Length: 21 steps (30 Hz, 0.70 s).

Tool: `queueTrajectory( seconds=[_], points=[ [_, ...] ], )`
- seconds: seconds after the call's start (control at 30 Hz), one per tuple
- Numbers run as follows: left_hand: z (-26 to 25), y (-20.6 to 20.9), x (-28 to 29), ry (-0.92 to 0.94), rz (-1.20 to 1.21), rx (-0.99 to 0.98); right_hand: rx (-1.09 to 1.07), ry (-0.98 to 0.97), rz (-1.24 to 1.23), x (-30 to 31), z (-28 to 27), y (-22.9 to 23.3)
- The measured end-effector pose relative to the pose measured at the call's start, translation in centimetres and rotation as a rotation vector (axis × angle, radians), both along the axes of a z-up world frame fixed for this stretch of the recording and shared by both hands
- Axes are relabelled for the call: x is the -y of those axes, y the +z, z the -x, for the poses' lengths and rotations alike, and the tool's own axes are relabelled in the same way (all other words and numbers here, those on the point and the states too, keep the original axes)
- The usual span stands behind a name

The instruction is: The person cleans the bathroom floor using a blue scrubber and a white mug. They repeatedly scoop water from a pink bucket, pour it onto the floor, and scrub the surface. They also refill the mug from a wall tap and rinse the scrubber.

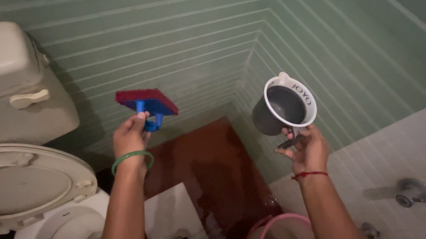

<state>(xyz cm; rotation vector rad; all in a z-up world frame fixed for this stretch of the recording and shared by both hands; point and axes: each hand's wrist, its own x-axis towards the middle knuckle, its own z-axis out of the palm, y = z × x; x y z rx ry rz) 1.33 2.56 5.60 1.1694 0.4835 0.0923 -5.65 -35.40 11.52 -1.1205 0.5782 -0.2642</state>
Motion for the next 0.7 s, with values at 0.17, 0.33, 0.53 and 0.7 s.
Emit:
queueTrajectory(
  seconds=[0.17, 0.33, 0.53, 0.7],
  points=[
    [0.4, 0.7, -0.3, 0.004, 0.062, -0.010, 0.003, -0.036, -0.011, -0.4, 0.1, -0.2],
    [-0.4, -0.2, -0.4, 0.000, 0.069, -0.002, -0.012, -0.053, -0.038, -0.8, 0.2, -0.7],
    [-2.0, -4.2, 1.1, 0.010, -0.074, 0.033, 0.019, -0.005, -0.045, -1.5, -0.7, -1.8],
    [-1.8, -5.1, 0.9, 0.017, 0.103, -0.003, -0.010, -0.070, -0.029, -1.8, -0.7, -2.7]
  ],
)
